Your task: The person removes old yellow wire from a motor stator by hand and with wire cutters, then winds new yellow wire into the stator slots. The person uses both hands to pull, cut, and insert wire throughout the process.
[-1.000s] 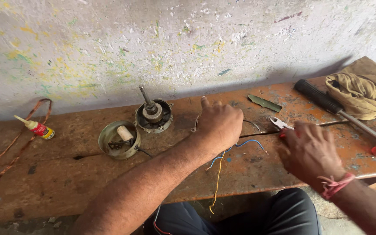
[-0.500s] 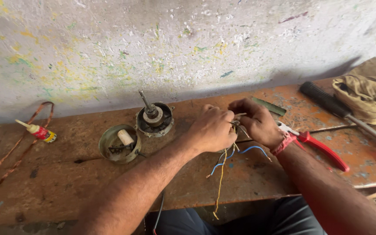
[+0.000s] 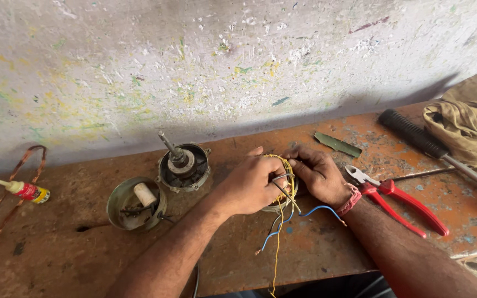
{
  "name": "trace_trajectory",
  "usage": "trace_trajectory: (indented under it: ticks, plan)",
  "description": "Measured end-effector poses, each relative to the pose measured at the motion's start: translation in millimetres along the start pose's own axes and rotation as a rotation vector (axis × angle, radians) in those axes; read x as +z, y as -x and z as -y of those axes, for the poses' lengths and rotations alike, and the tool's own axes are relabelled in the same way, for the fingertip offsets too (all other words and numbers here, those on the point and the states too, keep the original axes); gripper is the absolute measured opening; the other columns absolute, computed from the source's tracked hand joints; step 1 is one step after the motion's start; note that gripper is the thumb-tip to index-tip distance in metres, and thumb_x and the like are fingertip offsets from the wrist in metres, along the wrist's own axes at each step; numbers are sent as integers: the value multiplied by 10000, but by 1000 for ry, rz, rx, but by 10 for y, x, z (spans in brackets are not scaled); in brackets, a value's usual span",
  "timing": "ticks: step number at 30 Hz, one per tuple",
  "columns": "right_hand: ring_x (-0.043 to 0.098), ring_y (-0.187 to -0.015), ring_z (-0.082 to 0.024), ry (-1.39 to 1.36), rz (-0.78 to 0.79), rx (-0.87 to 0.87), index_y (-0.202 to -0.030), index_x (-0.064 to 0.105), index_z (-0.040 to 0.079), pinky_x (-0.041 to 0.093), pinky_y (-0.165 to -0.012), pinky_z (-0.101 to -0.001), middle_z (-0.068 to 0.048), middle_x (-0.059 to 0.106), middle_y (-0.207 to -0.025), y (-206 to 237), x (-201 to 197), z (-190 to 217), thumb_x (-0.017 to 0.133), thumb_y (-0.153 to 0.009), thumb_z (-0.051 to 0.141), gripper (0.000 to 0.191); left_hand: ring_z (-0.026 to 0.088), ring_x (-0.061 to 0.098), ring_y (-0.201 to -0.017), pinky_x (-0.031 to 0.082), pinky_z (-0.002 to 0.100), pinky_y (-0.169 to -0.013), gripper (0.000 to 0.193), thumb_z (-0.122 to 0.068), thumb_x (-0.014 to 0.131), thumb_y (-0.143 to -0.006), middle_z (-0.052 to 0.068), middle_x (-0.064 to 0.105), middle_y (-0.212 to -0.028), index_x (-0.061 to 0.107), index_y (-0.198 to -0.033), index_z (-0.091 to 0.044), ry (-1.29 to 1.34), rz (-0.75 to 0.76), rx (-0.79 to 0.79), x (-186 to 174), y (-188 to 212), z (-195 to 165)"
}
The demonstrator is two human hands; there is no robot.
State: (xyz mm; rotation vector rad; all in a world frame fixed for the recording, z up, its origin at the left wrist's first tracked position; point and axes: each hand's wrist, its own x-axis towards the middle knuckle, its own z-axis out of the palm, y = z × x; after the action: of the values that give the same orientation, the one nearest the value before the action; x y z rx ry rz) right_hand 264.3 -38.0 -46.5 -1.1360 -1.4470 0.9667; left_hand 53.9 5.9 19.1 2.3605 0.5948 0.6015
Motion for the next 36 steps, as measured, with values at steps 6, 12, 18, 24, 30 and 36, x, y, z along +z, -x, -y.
trace_trajectory:
  ticks: [6, 12, 18, 24, 30, 36]
  plan:
    - [608, -863, -68, 63, -4, -6, -1090, 702, 7, 529, -760, -261, -16, 697, -925, -45, -29, -19, 585, -1013, 99, 168, 263, 740, -740, 290, 641, -1198, 76, -162, 696, -876, 55, 736, -735, 702, -871, -87, -21, 25, -82, -142, -11, -142]
    - [624, -877, -85, 147, -32, -41, -1080, 698, 13, 537, -781, -278, -33, 724, -932, -47, -35, 5, 606, -997, 103, 153, 300, 730, -808, 260, 733, -1153, 73, -110, 681, -818, 123, 726, -734, 736, -807, -63, -552, 144, -74, -50, -138, -475]
    - [656, -891, -106, 123, -2, -64, -1087, 698, 21, 551, -806, -291, -49, 749, -955, -32, -37, 57, 549, -974, 60, 191, 337, 676, -972, 274, 784, -1079, 106, -130, 667, -818, 148, 726, -803, 729, -822, -44, -772, 166, 7, -36, -197, -605]
    - [659, -903, -121, 87, 26, -70, -1064, 680, 25, 561, -811, -300, -71, 746, -960, -11, -48, 40, 524, -939, 28, 199, 289, 640, -975, 409, 621, -958, 75, -115, 681, -835, 121, 713, -864, 728, -820, -58, -765, 220, 14, 25, -262, -568]
    - [662, -898, -117, 135, 35, -64, -1092, 682, 28, 554, -810, -297, -54, 733, -959, -13, -56, -6, 542, -971, 57, 187, 261, 622, -867, 419, 473, -879, 141, -172, 745, -721, 91, 707, -800, 689, -791, -62, -476, 80, -45, 94, -165, -382]
    - [622, -930, -97, 146, 7, -108, -1098, 675, 17, 530, -829, -288, -44, 709, -975, -3, -8, -19, 570, -1026, 106, 155, 334, 638, -844, 445, 517, -899, 115, -140, 741, -759, 131, 687, -733, 663, -721, -64, -373, -158, -39, 153, -51, -270]
